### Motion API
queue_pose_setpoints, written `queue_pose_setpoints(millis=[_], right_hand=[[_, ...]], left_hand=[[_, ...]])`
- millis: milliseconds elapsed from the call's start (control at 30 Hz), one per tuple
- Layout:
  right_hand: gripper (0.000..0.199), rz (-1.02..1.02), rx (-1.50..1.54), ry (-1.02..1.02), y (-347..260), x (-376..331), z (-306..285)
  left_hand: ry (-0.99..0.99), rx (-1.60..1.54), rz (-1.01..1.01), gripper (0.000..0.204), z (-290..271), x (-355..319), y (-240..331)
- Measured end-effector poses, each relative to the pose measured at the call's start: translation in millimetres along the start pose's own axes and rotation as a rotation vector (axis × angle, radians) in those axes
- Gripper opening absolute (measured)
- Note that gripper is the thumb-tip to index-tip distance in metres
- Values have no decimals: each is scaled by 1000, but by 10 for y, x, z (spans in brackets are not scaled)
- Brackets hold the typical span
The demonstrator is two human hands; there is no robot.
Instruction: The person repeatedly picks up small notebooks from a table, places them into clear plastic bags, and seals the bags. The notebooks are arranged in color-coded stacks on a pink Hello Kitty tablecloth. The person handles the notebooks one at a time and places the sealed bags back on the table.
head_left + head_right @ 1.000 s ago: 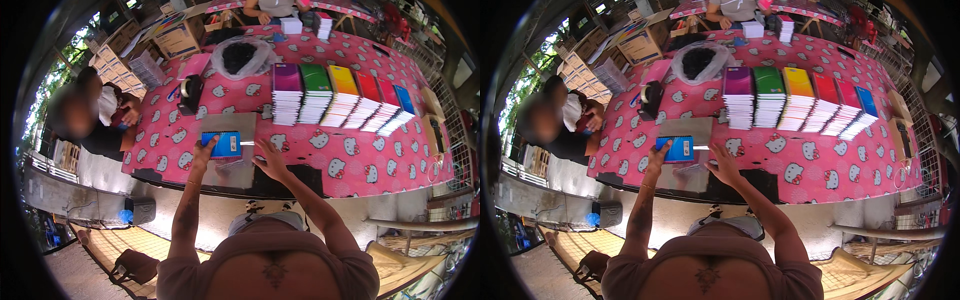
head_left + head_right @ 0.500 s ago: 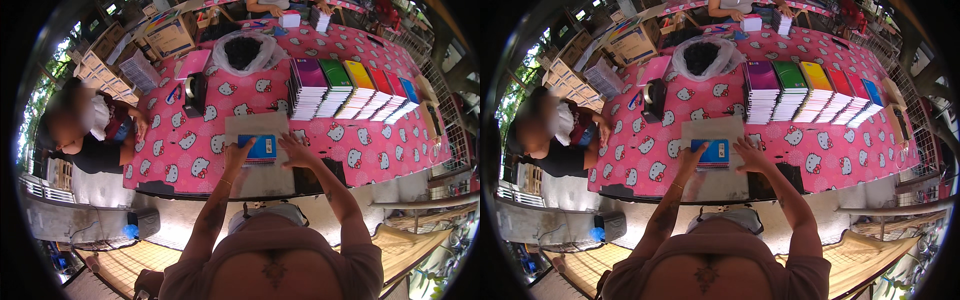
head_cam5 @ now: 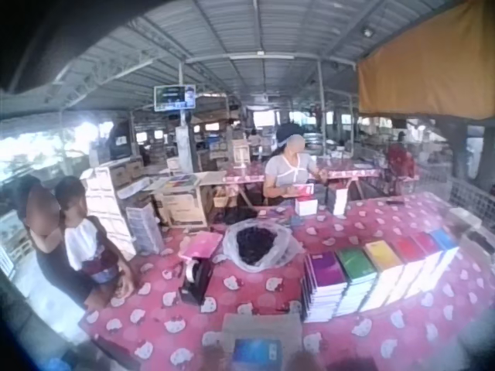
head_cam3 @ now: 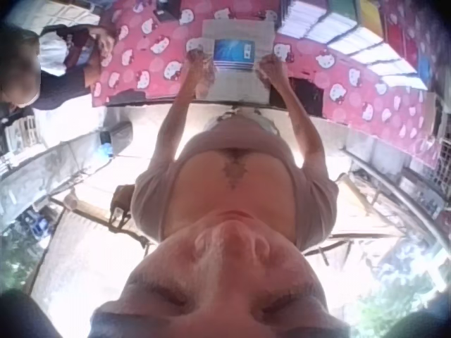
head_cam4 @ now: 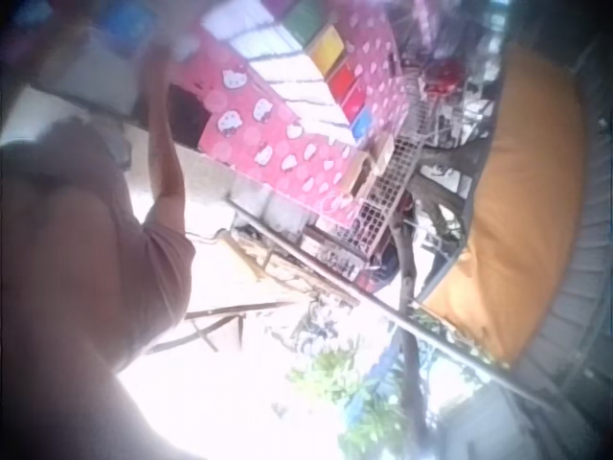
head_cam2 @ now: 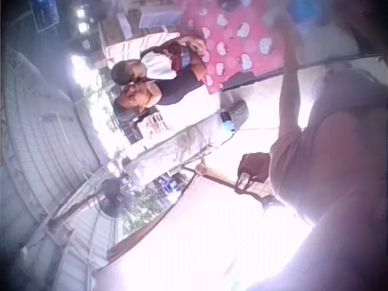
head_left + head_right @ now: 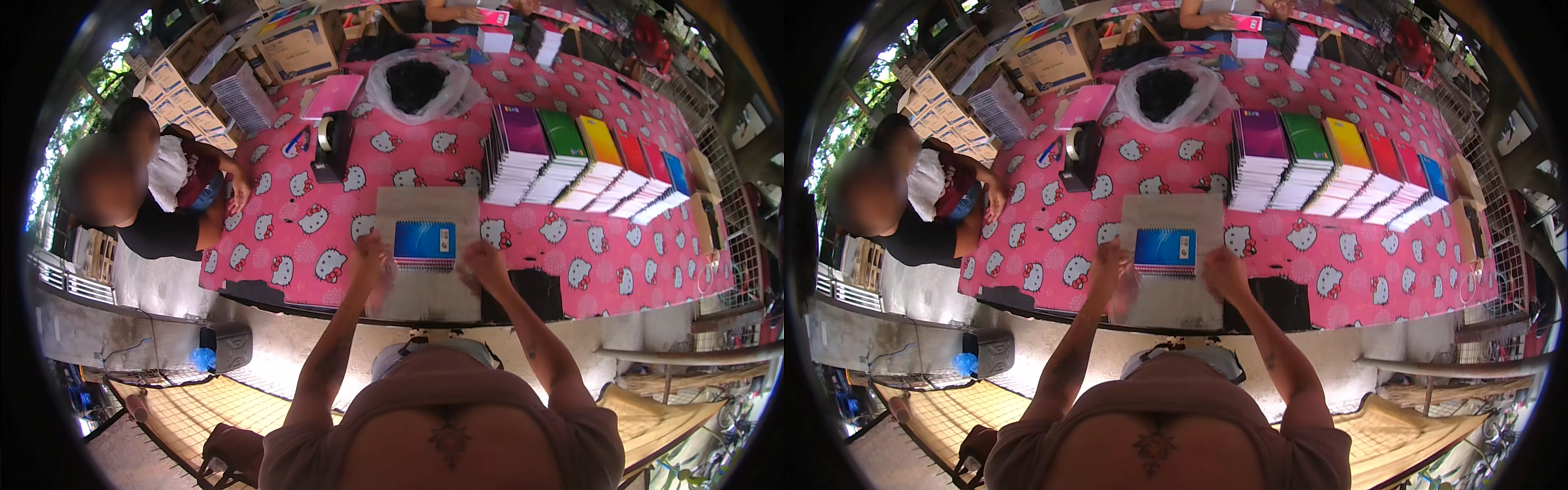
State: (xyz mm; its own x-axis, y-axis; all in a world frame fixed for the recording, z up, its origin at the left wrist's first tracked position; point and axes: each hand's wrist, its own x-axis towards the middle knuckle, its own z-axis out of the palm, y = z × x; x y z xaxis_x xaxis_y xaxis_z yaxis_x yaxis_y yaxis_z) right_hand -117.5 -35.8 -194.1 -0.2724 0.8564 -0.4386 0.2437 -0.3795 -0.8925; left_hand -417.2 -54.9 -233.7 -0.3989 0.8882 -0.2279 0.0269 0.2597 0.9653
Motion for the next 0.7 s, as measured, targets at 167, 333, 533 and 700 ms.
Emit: queue_pose_setpoints(millis=[167,333,533,700], right_hand=[[22,-796,-761,-237,420,-286,99],[12,-819,-710,-274,480,-284,156],[7,-817,-804,-116,417,-415,164],[13,-699,-881,-32,393,-412,287]], left_hand=[[397,444,571,61,-480,939,412],[610,588,585,84,-758,2120,578],[501,673,303,76,-72,1618,631],[518,566,514,72,-190,1057,812]])
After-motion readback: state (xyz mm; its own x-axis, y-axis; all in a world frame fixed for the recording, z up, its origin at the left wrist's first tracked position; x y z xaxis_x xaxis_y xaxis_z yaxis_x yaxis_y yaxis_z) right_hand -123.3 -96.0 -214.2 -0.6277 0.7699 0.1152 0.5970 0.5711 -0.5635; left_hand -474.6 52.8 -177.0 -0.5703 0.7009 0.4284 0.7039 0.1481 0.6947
